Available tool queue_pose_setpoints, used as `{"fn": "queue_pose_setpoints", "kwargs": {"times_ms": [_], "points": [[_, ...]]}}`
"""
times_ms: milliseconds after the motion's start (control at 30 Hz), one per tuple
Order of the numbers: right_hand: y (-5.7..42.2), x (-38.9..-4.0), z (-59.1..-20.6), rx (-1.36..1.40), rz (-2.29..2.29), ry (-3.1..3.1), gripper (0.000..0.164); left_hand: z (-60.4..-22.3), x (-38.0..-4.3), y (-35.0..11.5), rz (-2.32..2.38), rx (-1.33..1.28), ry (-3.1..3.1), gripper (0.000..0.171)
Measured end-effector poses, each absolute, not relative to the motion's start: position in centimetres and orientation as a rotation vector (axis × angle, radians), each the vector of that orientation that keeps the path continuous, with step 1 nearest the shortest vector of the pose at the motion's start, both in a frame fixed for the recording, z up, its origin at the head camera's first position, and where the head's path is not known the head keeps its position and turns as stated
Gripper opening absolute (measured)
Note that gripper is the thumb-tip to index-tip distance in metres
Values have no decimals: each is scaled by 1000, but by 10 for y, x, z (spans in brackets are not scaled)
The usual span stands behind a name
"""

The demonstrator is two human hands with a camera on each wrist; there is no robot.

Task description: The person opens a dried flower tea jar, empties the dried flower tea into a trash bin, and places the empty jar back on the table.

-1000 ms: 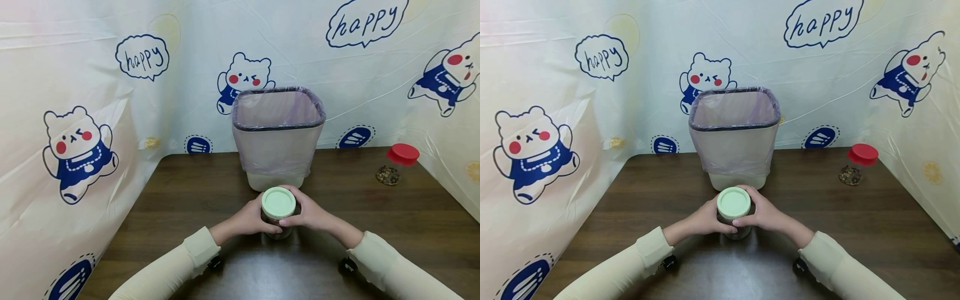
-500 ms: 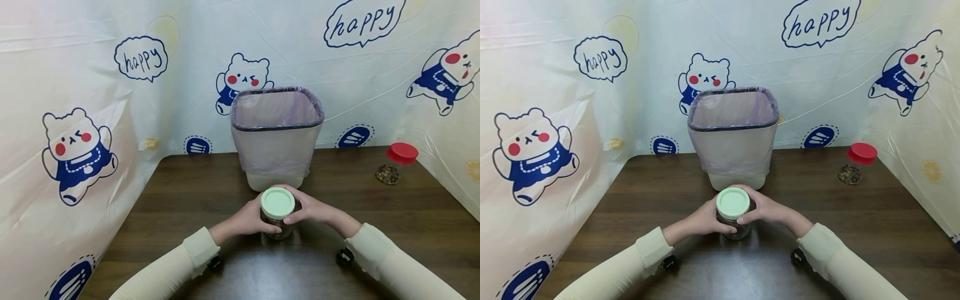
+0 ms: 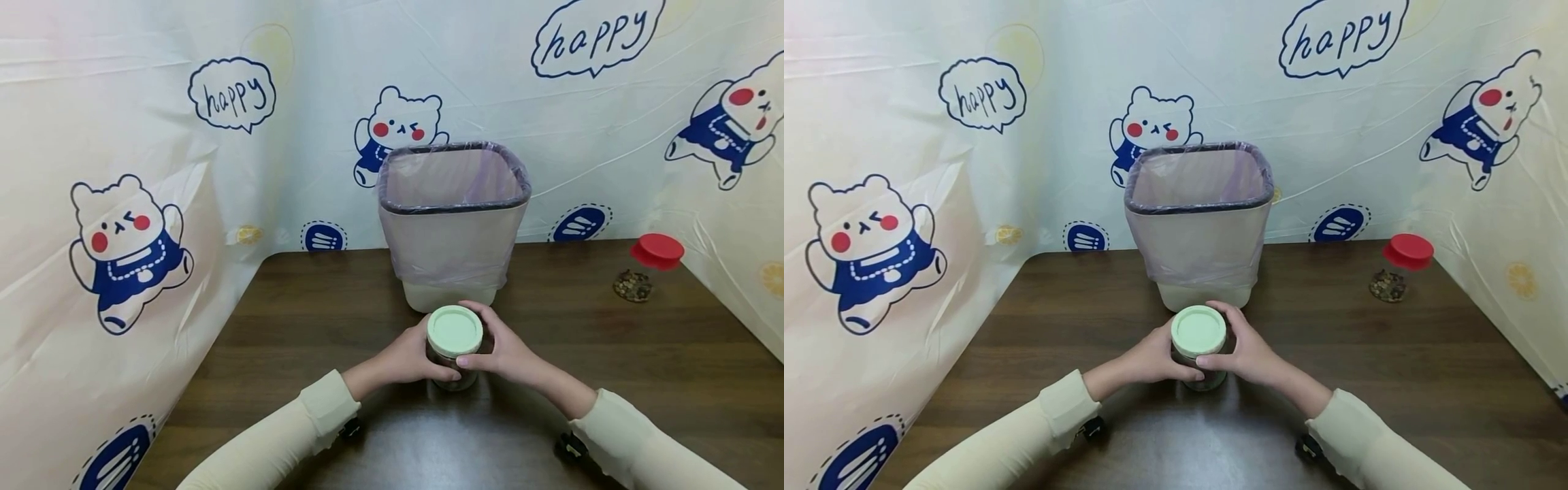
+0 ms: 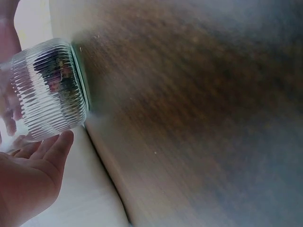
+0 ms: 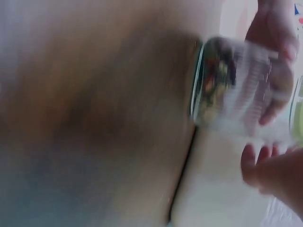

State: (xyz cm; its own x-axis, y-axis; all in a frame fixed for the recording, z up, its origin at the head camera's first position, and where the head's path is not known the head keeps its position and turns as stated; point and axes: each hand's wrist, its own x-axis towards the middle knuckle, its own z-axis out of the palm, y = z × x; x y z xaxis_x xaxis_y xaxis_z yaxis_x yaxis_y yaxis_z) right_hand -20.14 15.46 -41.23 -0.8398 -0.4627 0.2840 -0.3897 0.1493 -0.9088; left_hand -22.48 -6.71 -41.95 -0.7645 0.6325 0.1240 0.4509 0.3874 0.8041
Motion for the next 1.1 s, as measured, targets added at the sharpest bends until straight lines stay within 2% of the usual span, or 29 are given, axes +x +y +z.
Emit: {"fn": "queue_pose_setpoints", "kwargs": {"times_ms": [300,633,1100], "points": [[135,-181,-411,-626,-1840,2539,86,-418,-225,-67,1322,984,2454,87],[123,-178,-411,-473,-1925,2529,89,-419,-225,-68,1303,958,2460,89],[128,-185,-415,-636,-1964,2509,81,-419,-225,-68,1314,989,2454,87]]}}
